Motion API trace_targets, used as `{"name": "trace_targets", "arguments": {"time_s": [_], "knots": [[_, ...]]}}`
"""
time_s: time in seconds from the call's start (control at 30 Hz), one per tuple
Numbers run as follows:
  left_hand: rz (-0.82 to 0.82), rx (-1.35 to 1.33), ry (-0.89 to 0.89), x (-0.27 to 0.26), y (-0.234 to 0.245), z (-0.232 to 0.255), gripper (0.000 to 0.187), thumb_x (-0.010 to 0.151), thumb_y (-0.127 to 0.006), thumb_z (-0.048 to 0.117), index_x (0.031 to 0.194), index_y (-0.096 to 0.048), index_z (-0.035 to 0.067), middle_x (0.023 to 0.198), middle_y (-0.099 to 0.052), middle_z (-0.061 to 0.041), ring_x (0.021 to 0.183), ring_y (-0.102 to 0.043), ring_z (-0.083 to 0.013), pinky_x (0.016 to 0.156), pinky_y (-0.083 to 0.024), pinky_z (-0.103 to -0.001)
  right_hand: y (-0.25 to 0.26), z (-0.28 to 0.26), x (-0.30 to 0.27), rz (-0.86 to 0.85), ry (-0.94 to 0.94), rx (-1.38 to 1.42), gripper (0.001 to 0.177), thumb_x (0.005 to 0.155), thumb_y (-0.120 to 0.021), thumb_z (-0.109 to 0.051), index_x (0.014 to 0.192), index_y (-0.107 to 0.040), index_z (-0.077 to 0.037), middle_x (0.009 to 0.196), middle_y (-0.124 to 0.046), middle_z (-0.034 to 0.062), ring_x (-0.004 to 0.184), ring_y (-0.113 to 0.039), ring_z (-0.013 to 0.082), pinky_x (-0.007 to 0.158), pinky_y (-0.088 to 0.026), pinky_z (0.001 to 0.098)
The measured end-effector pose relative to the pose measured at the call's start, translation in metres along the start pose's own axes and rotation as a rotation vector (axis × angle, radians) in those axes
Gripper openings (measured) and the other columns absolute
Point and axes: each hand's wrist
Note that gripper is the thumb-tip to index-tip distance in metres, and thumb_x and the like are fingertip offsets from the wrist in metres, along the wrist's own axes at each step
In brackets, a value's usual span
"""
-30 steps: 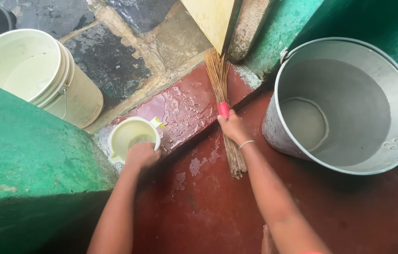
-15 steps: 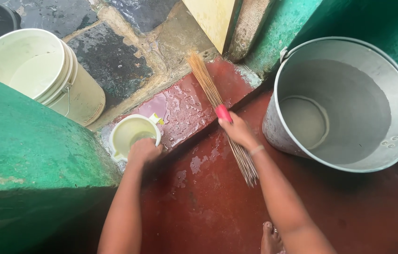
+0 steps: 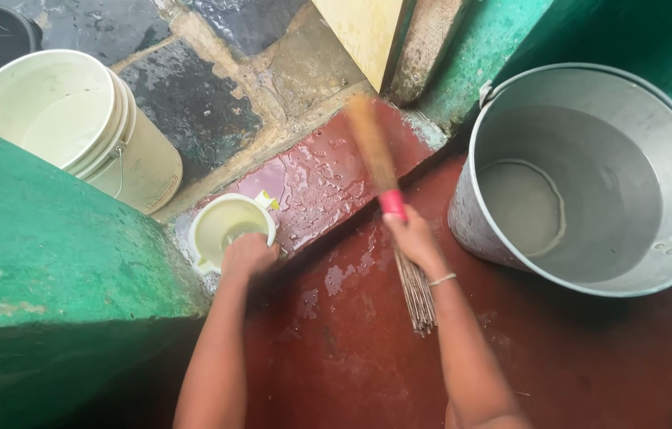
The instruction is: The person pours water from a small yellow plastic jug onto a red floor and scrubs it with a traditional straw broom. They repeatedly scoop water from a large metal bucket to wet the floor and continue scrubbing the area.
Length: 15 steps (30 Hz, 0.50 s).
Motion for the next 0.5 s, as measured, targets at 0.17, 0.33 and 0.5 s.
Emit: {"name": "trace_targets", "arguments": {"time_s": [0.17,0.33,0.5], "knots": [[-0.01,-0.004,0.019,0.0,0.001,0.003,0.043,0.091,-0.058,0.039,0.113,-0.077,0.007,0.122,-0.072,-0.02,0.117,-0.067,-0.0377,0.104,-0.05,-0.047,-0.02,-0.008,0.051,0.056,0.055,-0.074,0.054,0.093,-0.063,-0.048,0.132,-0.062,-0.011,0.117,-0.071,0.0244,0.114,-0.067,0.0416,0.096,-0.051,0.0479],[-0.001,-0.028,0.005,0.0,-0.003,0.002,0.044,0.09,-0.061,0.04,0.113,-0.075,0.006,0.121,-0.07,-0.022,0.117,-0.065,-0.0387,0.104,-0.05,-0.048,0.003,-0.013,0.03,0.048,0.024,-0.097,0.054,0.092,-0.06,-0.05,0.134,-0.062,-0.015,0.118,-0.073,0.0213,0.114,-0.069,0.0398,0.097,-0.052,0.0482],[0.011,-0.021,-0.005,0.004,-0.004,0.002,0.043,0.091,-0.06,0.039,0.112,-0.075,0.005,0.121,-0.071,-0.022,0.117,-0.066,-0.0387,0.104,-0.05,-0.047,0.02,0.033,-0.011,0.034,-0.047,-0.126,0.057,0.091,-0.062,-0.05,0.138,-0.06,-0.019,0.12,-0.071,0.0215,0.116,-0.065,0.0408,0.1,-0.047,0.048]]}}
Point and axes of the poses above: each hand's wrist, its own x-axis towards the middle knuckle, its own y-axis out of the back of the hand, z = x × y
